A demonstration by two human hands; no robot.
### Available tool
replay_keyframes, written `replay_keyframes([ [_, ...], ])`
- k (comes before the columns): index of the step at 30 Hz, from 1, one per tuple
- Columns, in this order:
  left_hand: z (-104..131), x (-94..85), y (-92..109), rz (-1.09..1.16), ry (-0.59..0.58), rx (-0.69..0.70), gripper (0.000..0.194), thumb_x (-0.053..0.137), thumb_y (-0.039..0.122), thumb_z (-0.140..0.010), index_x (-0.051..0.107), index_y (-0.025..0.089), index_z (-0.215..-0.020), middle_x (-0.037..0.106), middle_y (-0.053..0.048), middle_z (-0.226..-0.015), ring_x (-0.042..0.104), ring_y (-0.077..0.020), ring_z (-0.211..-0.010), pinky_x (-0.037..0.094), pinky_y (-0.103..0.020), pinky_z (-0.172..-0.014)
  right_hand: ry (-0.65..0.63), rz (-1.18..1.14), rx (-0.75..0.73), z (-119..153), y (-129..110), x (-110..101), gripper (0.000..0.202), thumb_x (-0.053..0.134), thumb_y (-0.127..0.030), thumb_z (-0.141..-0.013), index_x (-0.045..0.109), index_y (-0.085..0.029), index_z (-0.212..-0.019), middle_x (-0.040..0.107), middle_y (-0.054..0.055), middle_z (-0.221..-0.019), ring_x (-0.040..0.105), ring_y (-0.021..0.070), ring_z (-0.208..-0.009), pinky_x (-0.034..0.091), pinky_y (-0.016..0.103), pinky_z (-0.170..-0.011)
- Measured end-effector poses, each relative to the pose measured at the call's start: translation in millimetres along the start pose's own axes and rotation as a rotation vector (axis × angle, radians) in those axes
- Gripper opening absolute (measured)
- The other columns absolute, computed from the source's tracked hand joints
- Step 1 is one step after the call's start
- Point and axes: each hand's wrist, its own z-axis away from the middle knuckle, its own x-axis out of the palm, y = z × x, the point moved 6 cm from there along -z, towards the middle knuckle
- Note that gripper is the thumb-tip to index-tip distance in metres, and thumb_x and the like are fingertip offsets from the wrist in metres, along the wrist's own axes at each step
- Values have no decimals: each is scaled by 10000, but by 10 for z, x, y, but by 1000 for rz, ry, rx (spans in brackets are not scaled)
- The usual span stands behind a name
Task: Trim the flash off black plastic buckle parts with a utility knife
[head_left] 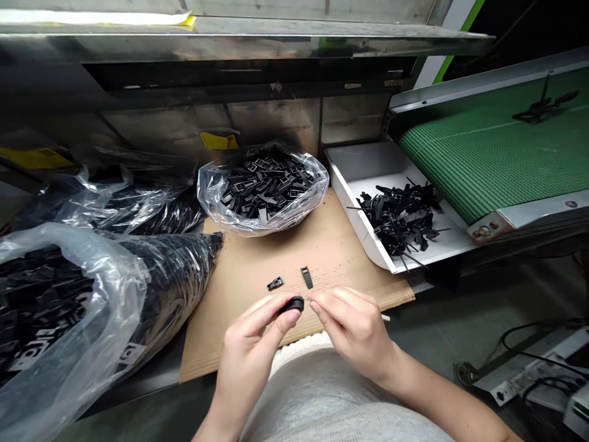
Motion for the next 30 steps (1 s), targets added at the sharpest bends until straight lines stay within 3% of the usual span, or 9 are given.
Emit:
replay_keyframes([
  [5, 2, -17, 30, -27, -8, 101, 159, 655, 221, -709, 698, 278, -851, 700, 22, -891, 636, -160, -798, 498, -256, -799, -91, -88, 68, -40, 31, 17, 228, 404, -187, -882, 621, -151, -825, 579, 28, -641, 511, 123, -564, 393, 236, -553],
  [11, -8, -17, 113, -42, -49, 240, 182, 636, 156, -719, 698, 271, -846, 699, 28, -864, 637, -146, -825, 499, -200, -765, -295, -479, 181, -84, 24, 47, 259, 436, -150, -865, 550, -162, -632, 461, -43, -539, 427, 74, -498, 340, 189, -481],
  [16, -14, -21, 155, -63, -63, 293, 185, 621, 148, -731, 696, 262, -856, 700, 13, -859, 645, -154, -810, 507, -209, -744, -328, -598, 244, -82, 47, 58, 281, 446, -154, -851, 506, -152, -576, 403, -51, -531, 387, 67, -507, 317, 199, -497],
  [18, -13, -16, 180, -70, -85, 329, 210, 613, 127, -734, 692, 268, -868, 700, 20, -860, 645, -145, -807, 503, -200, -746, -434, -774, 347, -73, 104, 119, 259, 453, -201, -850, 530, -148, -609, 408, -58, -500, 360, 56, -451, 300, 189, -447],
  [22, 3, -6, 235, -110, -110, 432, 275, 607, 77, -731, 670, 274, -912, 697, 40, -876, 637, -123, -834, 484, -179, -782, -858, -1228, 556, 44, 101, 250, 220, 479, -298, -833, 597, -124, -767, 452, -62, -476, 267, 28, -327, 200, 167, -329],
  [23, 10, -2, 239, -129, -112, 449, 280, 600, 72, -736, 663, 271, -923, 695, 41, -888, 633, -121, -849, 481, -178, -792, -901, -1277, 565, 61, 89, 244, 226, 484, -305, -829, 603, -121, -776, 464, -57, -484, 265, 26, -320, 197, 167, -324],
  [25, 29, 4, 235, -185, -101, 471, 280, 583, 66, -752, 646, 255, -948, 688, 30, -922, 626, -120, -881, 478, -183, -815, -777, -1217, 558, 41, 126, 197, 226, 480, -308, -832, 603, -124, -787, 482, -49, -500, 286, 29, -325, 220, 171, -332],
  [28, 77, -5, 251, -303, -20, 559, 308, 575, 44, -755, 612, 194, -1021, 670, -18, -981, 614, -132, -919, 471, -213, -859, -324, -806, 478, -24, 216, 5, 213, 458, -269, -852, 585, -144, -735, 468, -46, -519, 370, 53, -412, 307, 188, -424],
  [30, 127, -1, 295, -365, 38, 680, 336, 580, 5, -737, 601, 146, -1042, 653, -53, -1005, 603, -154, -945, 471, -250, -876, -172, -564, 376, -24, 164, -92, 237, 443, -219, -862, 563, -153, -669, 457, -40, -535, 420, 72, -498, 345, 207, -525],
])
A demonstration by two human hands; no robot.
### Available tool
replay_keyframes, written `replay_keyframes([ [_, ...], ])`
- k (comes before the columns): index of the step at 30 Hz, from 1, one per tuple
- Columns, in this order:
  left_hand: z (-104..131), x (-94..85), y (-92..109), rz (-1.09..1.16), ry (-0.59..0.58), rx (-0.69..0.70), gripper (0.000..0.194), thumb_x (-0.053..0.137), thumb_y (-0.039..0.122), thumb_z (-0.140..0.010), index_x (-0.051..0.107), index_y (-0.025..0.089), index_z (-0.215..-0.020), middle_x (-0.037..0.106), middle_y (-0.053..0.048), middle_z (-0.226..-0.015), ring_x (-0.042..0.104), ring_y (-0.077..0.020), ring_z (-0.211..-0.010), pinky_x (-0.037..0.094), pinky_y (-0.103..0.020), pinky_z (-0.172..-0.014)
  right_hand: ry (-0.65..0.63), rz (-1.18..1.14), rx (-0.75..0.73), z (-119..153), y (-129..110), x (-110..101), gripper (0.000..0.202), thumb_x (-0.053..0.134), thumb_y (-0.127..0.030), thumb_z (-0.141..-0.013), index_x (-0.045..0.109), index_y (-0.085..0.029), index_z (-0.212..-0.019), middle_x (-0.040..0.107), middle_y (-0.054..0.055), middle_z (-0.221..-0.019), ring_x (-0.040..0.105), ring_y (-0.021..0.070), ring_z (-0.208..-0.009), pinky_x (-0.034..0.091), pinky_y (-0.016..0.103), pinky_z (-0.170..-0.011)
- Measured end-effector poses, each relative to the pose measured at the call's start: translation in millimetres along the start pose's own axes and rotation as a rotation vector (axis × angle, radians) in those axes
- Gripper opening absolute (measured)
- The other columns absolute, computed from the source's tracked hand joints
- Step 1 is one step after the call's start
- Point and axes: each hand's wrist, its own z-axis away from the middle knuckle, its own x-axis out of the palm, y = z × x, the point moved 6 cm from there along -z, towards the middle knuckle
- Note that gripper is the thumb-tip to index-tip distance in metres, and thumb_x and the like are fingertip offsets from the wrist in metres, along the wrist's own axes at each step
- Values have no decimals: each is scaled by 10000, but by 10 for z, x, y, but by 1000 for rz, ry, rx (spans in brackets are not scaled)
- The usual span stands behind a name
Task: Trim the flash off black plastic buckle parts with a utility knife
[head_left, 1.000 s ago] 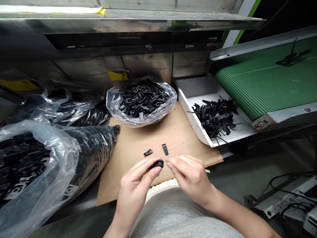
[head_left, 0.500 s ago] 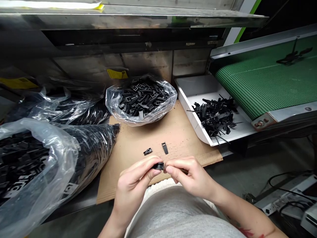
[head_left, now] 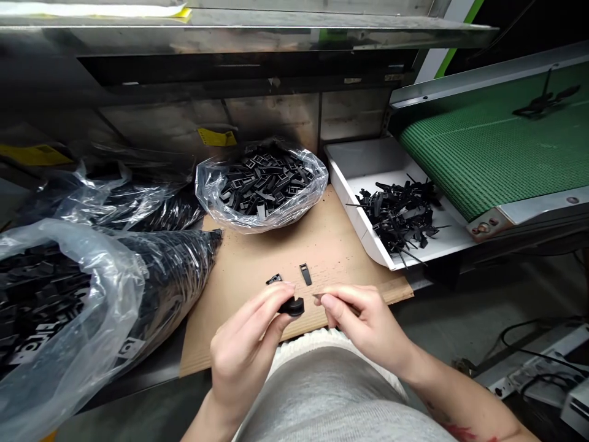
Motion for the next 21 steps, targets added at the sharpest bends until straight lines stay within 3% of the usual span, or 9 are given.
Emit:
replay_keyframes([
  [4, 5, 15, 98, -59, 27, 167, 372, 580, -76, -694, 603, 87, -1027, 625, -87, -1039, 589, -188, -974, 482, -309, -884, -14, 110, -80, 40, -44, 63, 243, 425, -195, -875, 541, -161, -664, 465, -36, -560, 442, 81, -539, 351, 209, -569],
  [12, -5, 15, 158, -63, -4, 270, 341, 581, -96, -677, 613, 55, -981, 632, -105, -1007, 582, -205, -987, 486, -326, -886, -84, 50, -59, 13, -19, 65, 269, 436, -187, -865, 522, -150, -613, 460, -38, -546, 428, 71, -521, 336, 195, -527],
  [16, 2, 31, 116, -1, -70, 216, 308, 566, -49, -717, 609, 86, -990, 643, -86, -994, 592, -176, -971, 480, -280, -887, -293, -100, 26, -73, 28, 76, 234, 471, -201, -843, 551, -128, -635, 430, -50, -498, 393, 57, -472, 316, 182, -468],
  [21, 25, 64, 26, 58, -81, 115, 299, 571, 9, -742, 613, 144, -1006, 662, -50, -983, 612, -154, -938, 473, -248, -884, -663, -409, 246, -72, 128, 161, 204, 497, -257, -831, 604, -99, -758, 428, -65, -458, 315, 31, -360, 233, 158, -342],
])
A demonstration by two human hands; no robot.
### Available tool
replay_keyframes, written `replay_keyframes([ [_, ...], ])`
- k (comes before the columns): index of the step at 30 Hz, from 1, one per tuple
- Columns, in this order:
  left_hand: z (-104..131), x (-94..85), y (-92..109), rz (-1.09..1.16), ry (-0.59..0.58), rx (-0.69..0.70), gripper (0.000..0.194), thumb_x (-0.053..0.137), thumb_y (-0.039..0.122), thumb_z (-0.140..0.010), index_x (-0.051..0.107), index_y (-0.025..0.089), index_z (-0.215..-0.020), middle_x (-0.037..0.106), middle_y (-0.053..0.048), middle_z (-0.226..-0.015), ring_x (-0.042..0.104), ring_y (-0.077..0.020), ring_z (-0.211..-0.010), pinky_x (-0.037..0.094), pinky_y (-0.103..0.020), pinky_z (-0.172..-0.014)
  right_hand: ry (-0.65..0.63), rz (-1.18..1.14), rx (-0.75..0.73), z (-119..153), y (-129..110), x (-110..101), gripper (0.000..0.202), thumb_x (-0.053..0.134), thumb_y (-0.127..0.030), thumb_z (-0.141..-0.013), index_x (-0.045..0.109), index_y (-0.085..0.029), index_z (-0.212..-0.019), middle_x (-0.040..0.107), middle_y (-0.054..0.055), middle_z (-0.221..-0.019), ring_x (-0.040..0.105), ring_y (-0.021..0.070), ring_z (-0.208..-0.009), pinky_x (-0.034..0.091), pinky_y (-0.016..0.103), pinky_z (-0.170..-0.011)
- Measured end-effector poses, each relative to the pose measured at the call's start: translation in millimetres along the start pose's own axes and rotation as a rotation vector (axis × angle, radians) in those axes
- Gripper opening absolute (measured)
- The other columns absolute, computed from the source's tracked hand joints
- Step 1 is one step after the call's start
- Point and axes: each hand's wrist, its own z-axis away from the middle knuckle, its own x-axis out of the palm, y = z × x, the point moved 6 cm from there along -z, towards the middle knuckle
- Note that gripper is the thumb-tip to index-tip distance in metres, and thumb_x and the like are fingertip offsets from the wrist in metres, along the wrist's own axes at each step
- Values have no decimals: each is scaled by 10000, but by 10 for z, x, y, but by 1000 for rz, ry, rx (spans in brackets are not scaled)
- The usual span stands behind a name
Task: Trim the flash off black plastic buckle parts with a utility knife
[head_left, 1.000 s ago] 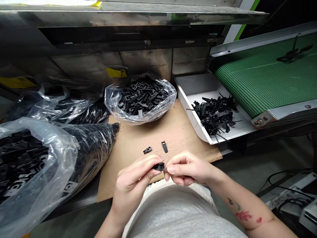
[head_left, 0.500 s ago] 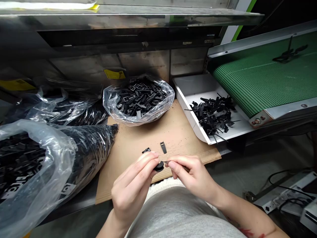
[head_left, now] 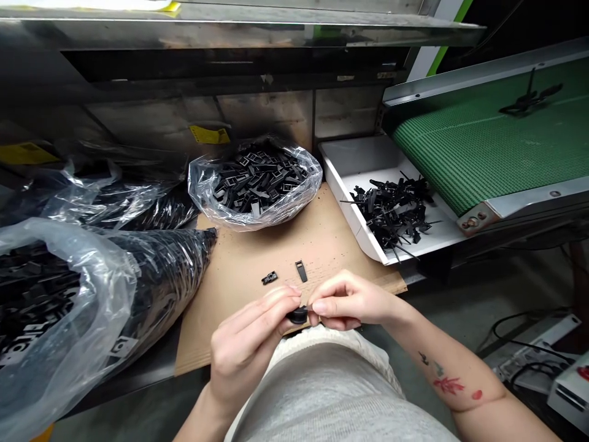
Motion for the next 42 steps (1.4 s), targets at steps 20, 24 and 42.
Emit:
replay_keyframes([
  [20, 105, 150, -231, 377, 159, -878, 197, 671, 279, -656, 676, 183, -827, 706, -25, -768, 628, -121, -508, 476, -157, -368, 886, 971, -537, 203, -2, 242, 213, 410, -121, -877, 589, -99, -989, 623, 73, -734, 581, 145, -641, 475, 249, -609],
  [24, 93, 106, -186, 264, 175, -773, 204, 674, 287, -660, 679, 176, -831, 703, -54, -870, 665, -168, -630, 517, -190, -426, 895, 978, -494, 209, -4, 249, 217, 384, -131, -886, 590, -113, -953, 619, 74, -729, 583, 153, -650, 465, 252, -612],
  [42, 110, 112, -173, 302, 113, -735, 168, 639, 258, -697, 670, 168, -836, 705, -25, -725, 647, -146, -530, 520, -208, -444, 846, 665, -419, 250, -97, 108, 180, 432, -223, -872, 604, -172, -887, 581, 23, -693, 541, 125, -612, 434, 239, -586],
])
